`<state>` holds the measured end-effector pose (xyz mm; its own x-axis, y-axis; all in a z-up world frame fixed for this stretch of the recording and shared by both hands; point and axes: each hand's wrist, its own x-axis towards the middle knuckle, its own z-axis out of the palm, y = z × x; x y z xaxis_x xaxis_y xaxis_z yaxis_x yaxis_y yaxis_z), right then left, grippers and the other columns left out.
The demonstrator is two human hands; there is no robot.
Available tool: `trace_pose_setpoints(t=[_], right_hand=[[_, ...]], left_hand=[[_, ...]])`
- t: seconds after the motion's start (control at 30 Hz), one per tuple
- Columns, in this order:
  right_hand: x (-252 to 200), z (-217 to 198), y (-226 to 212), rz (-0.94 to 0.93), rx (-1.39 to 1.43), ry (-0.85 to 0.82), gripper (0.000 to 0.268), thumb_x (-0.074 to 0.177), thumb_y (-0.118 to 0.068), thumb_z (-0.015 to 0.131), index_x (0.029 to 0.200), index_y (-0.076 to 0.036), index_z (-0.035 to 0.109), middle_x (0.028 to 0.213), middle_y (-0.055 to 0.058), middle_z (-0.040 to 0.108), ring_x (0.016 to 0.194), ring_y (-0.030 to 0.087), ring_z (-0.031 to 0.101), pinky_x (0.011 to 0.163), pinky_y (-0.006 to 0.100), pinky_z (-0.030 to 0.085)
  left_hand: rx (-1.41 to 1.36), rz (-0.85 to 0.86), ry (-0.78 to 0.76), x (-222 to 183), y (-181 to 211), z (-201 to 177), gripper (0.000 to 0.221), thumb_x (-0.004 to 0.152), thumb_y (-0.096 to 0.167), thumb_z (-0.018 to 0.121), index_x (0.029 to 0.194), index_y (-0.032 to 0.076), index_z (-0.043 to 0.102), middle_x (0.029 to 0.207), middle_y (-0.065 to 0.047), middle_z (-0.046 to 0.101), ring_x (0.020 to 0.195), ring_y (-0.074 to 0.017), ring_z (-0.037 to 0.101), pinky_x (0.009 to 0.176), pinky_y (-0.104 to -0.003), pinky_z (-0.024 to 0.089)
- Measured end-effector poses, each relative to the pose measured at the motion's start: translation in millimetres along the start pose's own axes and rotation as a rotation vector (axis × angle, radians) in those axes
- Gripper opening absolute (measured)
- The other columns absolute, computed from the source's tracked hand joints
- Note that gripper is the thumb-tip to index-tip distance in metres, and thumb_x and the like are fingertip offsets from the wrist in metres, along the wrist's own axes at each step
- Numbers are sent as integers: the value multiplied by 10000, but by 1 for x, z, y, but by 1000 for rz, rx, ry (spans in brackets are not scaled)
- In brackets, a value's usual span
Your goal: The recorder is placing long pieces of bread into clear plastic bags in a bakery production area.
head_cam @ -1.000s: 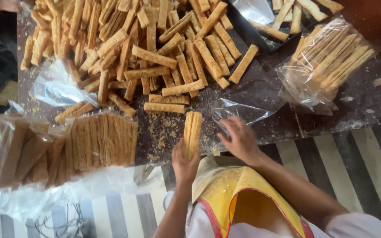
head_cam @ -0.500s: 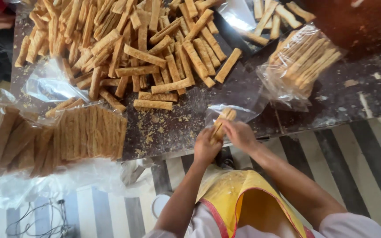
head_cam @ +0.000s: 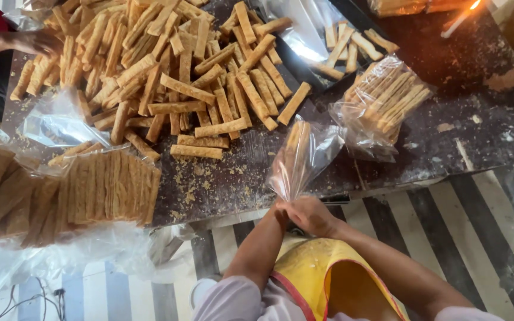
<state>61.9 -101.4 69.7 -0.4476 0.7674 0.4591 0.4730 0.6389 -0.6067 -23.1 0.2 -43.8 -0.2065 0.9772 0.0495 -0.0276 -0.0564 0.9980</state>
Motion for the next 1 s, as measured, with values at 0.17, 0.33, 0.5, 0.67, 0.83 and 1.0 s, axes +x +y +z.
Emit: trace_pose_setpoints(t=[0.17,0.33,0.5,0.67,0.83,1.0], right_hand=[[0,-1,1,81,-68,-186,376,889,-131,692,1264,-112,668,795,139,725,681,378,675,627,487,519],[11,13,31,304,-74,-38,294,940,-196,666,1221,-110,661,941,141,703,767,329,700,680,448,566],[-7,61,146,483,-222,190,327,995,-185,643,1296,-67,593,1183,185,660,1126,398,629,928,496,529],[-11,72,169,665,-204,90,728,955,-186,644,1568,8,303,1328,320,535,1172,479,553,939,525,483],[-9,69,153,677,-298,3,738,944,-239,633,1581,-32,322,1320,244,537,1147,420,593,932,489,518],[-7,74,157,772,-376,1,746,917,-282,675,1574,-95,375,1314,231,535,1162,418,585,922,484,518]], left_hand=[[800,531,-80,6,10,-8,252,1115,298,562,1296,138,632,1202,-141,676,1044,-315,735,863,-411,649],[1033,684,-221,0,-38,-29,542,852,243,606,1359,53,585,1394,-283,546,1296,-477,533,1062,-546,473],[669,535,-365,-51,-35,-78,424,1034,164,564,1433,22,538,1471,-274,528,1365,-489,521,1184,-518,428],[1084,595,-593,-54,-13,-99,445,843,205,702,1272,136,607,1252,-177,624,1130,-382,612,982,-541,483],[1093,209,-664,-20,-3,-122,511,891,218,665,1367,47,591,1194,-199,622,1121,-386,614,939,-514,507],[803,179,-1020,39,-4,-173,426,934,192,628,1331,42,664,1145,-227,689,1054,-398,671,908,-475,553]])
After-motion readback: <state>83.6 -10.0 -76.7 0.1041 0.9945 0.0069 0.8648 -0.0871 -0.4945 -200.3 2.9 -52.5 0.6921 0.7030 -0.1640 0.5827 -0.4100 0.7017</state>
